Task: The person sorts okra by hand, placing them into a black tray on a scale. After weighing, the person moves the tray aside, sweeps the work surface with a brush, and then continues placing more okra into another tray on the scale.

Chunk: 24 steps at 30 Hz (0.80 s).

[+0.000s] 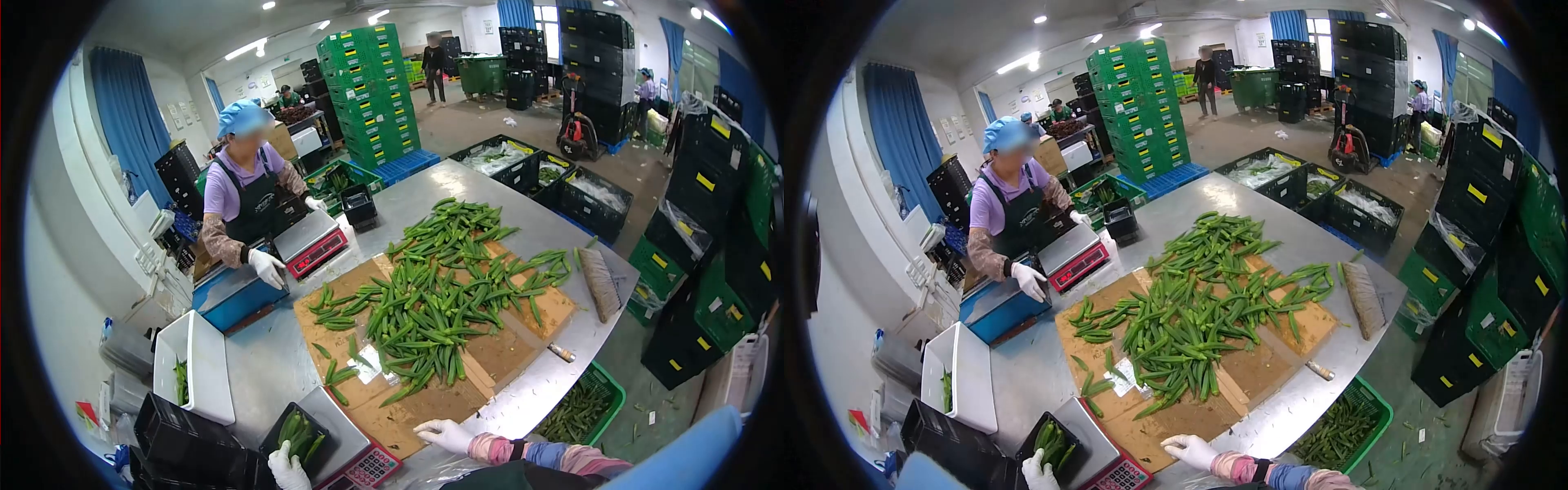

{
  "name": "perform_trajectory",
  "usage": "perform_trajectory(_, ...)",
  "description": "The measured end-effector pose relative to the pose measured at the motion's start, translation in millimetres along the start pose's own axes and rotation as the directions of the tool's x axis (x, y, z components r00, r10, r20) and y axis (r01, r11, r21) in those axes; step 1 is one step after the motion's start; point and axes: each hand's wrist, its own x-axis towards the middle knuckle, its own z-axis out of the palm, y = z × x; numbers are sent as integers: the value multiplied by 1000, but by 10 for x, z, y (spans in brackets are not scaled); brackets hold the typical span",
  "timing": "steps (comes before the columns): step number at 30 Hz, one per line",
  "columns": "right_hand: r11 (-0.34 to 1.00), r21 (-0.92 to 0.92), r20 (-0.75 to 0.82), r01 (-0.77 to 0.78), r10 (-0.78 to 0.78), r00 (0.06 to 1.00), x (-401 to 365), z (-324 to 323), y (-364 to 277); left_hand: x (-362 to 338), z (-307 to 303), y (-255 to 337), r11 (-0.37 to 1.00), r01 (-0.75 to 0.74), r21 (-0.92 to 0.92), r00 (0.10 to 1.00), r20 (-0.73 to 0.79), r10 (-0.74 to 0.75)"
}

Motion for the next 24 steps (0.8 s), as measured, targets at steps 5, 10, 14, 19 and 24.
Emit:
perform_trajectory(5, 999, -24, 52, -45, 47, 998, 2, -28, 38, 111, 2, -3, 995, -92, -42, 993, -79, 89)
perform_trajectory(10, 997, -22, 83, -74, 75, 994, 6, -26, 16, 357, 147, 179, 994, 54, -98, 998, 25, -52)
perform_trajectory(14, 998, 1, 79, -59, 58, 995, 33, -23, 124, 387, 421, 255, 999, 41, -8, 994, 106, -40)
perform_trajectory(19, 997, 25, 81, -79, 77, 994, 41, -30, 147, 329, 608, 6, 998, 4, -64, 998, 63, 0)
perform_trajectory(24, 991, -58, 107, -120, 125, 986, 9, -22, 3, 275, 666, -66, 998, -24, -55, 1000, 16, 25)
